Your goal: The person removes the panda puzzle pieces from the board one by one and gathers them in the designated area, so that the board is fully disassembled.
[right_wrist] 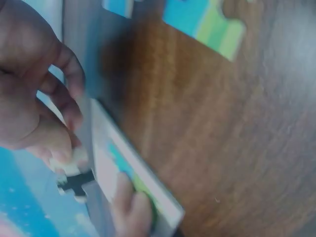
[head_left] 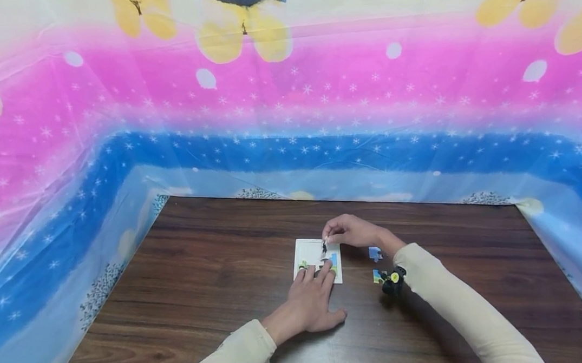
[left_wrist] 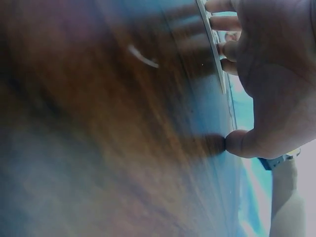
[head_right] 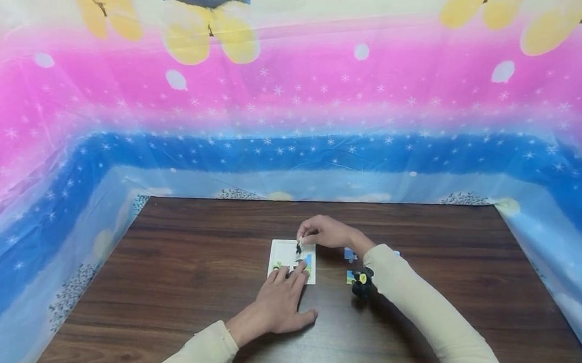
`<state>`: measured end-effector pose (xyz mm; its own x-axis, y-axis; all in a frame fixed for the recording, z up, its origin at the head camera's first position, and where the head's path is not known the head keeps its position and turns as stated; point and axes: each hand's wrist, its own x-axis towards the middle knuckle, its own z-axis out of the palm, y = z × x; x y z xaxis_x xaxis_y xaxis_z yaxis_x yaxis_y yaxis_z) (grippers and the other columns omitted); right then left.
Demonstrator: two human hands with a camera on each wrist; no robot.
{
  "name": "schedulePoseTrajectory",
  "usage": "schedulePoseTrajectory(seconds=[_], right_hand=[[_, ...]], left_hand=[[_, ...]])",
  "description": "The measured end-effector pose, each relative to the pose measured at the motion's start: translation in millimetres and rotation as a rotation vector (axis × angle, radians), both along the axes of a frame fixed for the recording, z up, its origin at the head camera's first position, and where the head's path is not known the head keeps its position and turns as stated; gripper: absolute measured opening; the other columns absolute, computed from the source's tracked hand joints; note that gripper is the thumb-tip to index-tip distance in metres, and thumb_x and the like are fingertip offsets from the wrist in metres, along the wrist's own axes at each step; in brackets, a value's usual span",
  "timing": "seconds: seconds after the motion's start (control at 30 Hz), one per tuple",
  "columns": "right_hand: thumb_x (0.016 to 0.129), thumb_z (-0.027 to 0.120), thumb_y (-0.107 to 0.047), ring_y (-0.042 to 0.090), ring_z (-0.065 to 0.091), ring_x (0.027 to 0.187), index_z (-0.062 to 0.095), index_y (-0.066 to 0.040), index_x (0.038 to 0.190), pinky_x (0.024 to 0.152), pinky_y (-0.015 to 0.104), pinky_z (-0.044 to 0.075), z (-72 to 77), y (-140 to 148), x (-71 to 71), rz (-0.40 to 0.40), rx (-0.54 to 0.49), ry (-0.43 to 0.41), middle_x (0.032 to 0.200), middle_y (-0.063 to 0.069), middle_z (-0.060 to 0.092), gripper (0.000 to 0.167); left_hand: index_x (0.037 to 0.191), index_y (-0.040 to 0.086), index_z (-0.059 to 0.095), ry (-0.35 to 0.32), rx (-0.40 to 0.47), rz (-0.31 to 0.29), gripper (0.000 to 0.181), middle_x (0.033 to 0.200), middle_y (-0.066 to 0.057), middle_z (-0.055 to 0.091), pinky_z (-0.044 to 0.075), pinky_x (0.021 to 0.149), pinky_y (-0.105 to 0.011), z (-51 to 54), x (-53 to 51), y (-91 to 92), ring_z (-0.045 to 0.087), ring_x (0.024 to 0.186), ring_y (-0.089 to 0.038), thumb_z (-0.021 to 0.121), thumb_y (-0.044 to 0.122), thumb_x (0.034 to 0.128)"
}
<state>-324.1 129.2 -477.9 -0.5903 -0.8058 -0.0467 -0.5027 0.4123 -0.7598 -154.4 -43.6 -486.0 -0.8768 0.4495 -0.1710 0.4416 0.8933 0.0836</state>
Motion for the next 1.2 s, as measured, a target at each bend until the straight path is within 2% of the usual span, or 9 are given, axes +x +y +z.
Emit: schedulePoseTrajectory(seconds=[0.1, 0.23, 0.43, 0.63, 0.77, 0.9, 1.1, 1.2], right_hand=[[0.1, 0.067, -0.014, 0.011, 0.068, 0.098, 0.075, -0.017, 0.105, 0.096, 0.041, 0.054, 6.5, 9, 0.1, -0.03, 0.017, 0.003, 0.1, -0.006, 0.073, 0.01], [0.1, 0.068, -0.017, 0.011, 0.069, 0.096, 0.075, -0.018, 0.11, 0.095, 0.042, 0.055, 12.4, 21, 4.5, -0.079, 0.027, 0.014, 0.099, -0.007, 0.074, 0.012], [0.1, 0.069, -0.019, 0.013, 0.07, 0.091, 0.075, -0.013, 0.111, 0.087, 0.038, 0.057, 18.2, 42, 17.6, -0.121, 0.037, 0.056, 0.097, -0.006, 0.075, 0.014], [0.101, 0.067, -0.02, 0.016, 0.071, 0.09, 0.075, -0.012, 0.115, 0.082, 0.034, 0.058, 25.9, 70, 35.9, -0.167, 0.038, 0.057, 0.099, -0.004, 0.075, 0.018], [0.101, 0.067, -0.02, 0.011, 0.071, 0.09, 0.076, -0.013, 0.115, 0.081, 0.033, 0.059, 26.6, 91, 48.2, -0.197, 0.051, 0.064, 0.099, -0.008, 0.074, 0.018], [0.099, 0.069, -0.016, 0.01, 0.071, 0.087, 0.075, -0.011, 0.116, 0.077, 0.031, 0.06, 26.0, 113, 59.6, -0.241, 0.065, 0.054, 0.096, -0.007, 0.075, 0.019], [0.097, 0.071, -0.016, 0.008, 0.07, 0.088, 0.075, -0.013, 0.113, 0.085, 0.032, 0.058, 21.3, 142, 70.6, -0.288, 0.087, 0.069, 0.095, -0.009, 0.075, 0.017], [0.097, 0.071, -0.016, 0.008, 0.069, 0.086, 0.077, -0.016, 0.109, 0.079, 0.029, 0.057, 17.4, 153, 74.8, -0.299, 0.109, 0.073, 0.099, -0.008, 0.076, 0.013]], left_hand=[[0.155, 0.009, 0.037, -0.012, -0.006, 0.004, 0.09, 0.168, -0.006, 0.027, 0.03, 0.12, -0.049, 1.3, 0.2, 1.4, 0.034, 0.148, -0.033, 0.049, 0.071, 0.0913], [0.156, 0.008, 0.036, -0.02, -0.013, 0.005, 0.09, 0.169, -0.007, 0.026, 0.028, 0.121, -0.049, 2.0, -0.9, 3.9, 0.032, 0.149, -0.035, 0.049, 0.071, 0.0917], [0.157, 0.01, 0.035, -0.018, -0.019, 0.023, 0.092, 0.169, -0.006, 0.024, 0.025, 0.122, -0.049, -1.2, -0.2, 3.4, 0.031, 0.15, -0.035, 0.048, 0.073, 0.0915], [0.156, 0.009, 0.036, 0.007, -0.018, 0.011, 0.091, 0.168, -0.008, 0.027, 0.025, 0.122, -0.049, -0.2, -1.3, -1.3, 0.032, 0.15, -0.034, 0.049, 0.072, 0.0919], [0.154, 0.006, 0.038, 0.026, 0.009, -0.013, 0.09, 0.167, -0.012, 0.029, 0.029, 0.121, -0.049, 0.6, -1.8, -3.8, 0.034, 0.148, -0.032, 0.051, 0.07, 0.0928], [0.153, 0.002, 0.038, 0.034, 0.047, -0.04, 0.088, 0.165, -0.015, 0.031, 0.032, 0.119, -0.048, 0.7, -1.1, -4.4, 0.037, 0.146, -0.032, 0.053, 0.066, 0.094], [0.153, 0.0, 0.039, 0.045, 0.079, -0.066, 0.086, 0.164, -0.017, 0.033, 0.035, 0.119, -0.047, 2.4, 0.2, -3.3, 0.038, 0.146, -0.032, 0.054, 0.062, 0.0953], [0.153, 0.0, 0.039, 0.042, 0.082, -0.074, 0.086, 0.165, -0.017, 0.032, 0.035, 0.119, -0.047, 2.0, -0.1, -1.9, 0.038, 0.146, -0.032, 0.054, 0.062, 0.0958]])
